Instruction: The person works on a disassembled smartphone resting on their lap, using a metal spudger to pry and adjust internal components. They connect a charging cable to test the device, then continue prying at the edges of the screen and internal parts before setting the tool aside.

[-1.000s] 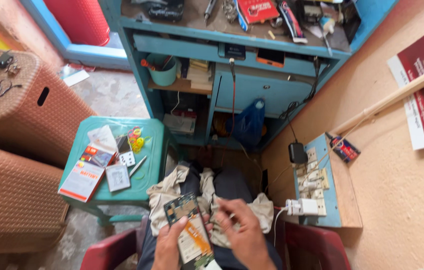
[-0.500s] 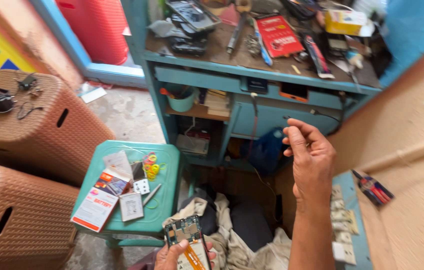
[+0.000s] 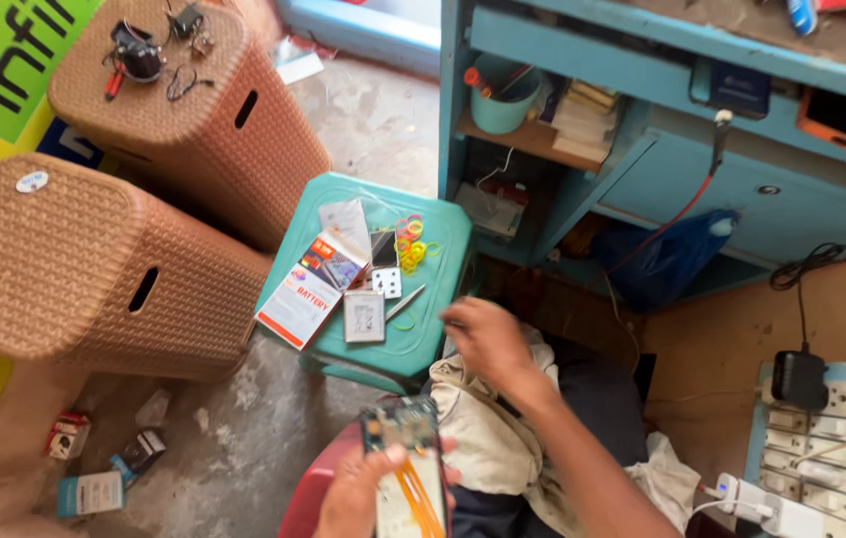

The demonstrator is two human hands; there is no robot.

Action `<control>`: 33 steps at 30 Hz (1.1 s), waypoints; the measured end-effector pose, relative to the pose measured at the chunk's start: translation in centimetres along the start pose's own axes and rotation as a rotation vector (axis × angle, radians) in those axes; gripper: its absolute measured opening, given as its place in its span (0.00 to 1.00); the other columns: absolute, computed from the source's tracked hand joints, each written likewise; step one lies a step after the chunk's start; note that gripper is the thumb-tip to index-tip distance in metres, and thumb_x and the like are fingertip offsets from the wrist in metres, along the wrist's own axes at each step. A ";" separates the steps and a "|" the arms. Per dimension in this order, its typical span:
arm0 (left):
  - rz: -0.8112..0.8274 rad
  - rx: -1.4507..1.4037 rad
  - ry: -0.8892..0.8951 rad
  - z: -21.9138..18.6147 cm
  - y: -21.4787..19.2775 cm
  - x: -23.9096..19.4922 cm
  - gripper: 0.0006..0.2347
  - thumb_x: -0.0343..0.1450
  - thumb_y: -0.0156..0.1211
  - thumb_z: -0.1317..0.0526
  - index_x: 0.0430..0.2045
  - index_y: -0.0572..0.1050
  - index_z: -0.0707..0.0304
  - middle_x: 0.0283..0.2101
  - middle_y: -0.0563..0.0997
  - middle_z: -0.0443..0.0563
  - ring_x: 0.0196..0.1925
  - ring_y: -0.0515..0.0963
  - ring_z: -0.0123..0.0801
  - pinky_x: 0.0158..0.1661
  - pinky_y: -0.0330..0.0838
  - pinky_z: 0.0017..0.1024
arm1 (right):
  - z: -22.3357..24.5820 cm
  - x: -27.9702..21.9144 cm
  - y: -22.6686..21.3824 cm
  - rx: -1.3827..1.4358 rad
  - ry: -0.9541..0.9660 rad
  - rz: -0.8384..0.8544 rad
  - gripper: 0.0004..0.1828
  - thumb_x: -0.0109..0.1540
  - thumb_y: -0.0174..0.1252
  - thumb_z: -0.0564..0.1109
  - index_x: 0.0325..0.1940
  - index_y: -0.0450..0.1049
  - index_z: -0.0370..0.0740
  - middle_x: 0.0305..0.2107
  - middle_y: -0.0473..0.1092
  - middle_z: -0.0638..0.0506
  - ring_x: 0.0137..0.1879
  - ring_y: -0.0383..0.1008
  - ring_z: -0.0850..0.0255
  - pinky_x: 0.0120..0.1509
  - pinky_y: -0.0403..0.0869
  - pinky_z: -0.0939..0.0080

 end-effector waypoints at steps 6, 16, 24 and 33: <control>-0.109 0.046 0.000 -2.9 0.4 -0.8 0.20 0.71 0.51 0.59 0.53 0.71 0.79 0.49 0.83 0.68 0.40 0.86 0.48 0.39 0.84 0.44 | -0.1 4.1 8.9 -0.397 -0.238 0.101 0.08 0.60 0.55 0.37 0.44 0.73 0.40 0.44 0.71 0.46 0.49 0.75 0.46 0.47 0.77 0.47; -0.111 0.057 0.053 -3.9 1.5 -0.7 0.18 0.71 0.49 0.61 0.51 0.73 0.77 0.50 0.83 0.68 0.43 0.86 0.48 0.41 0.84 0.44 | -1.5 4.3 10.1 -0.509 -0.253 0.183 0.03 0.59 0.55 0.38 0.36 0.73 0.39 0.34 0.73 0.43 0.42 0.78 0.46 0.42 0.77 0.47; -0.109 0.097 0.045 -3.1 1.0 -0.8 0.19 0.72 0.48 0.60 0.51 0.74 0.78 0.49 0.84 0.67 0.40 0.86 0.47 0.39 0.84 0.44 | -1.3 -0.1 2.3 -0.153 0.068 0.066 0.06 0.58 0.58 0.41 0.34 0.73 0.36 0.24 0.74 0.37 0.34 0.75 0.38 0.40 0.73 0.41; -0.140 0.098 0.061 -2.8 1.4 -1.1 0.19 0.70 0.50 0.58 0.49 0.75 0.77 0.49 0.84 0.64 0.41 0.87 0.46 0.40 0.84 0.43 | 3.1 -0.1 -3.1 0.091 0.034 -0.182 0.06 0.58 0.63 0.40 0.35 0.75 0.35 0.30 0.77 0.40 0.34 0.79 0.51 0.39 0.76 0.54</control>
Point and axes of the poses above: each hand's wrist, its own x-axis towards the middle knuckle, its own y-axis out of the palm, z = x × y, the point moved 9 cm from there along x, towards the middle knuckle
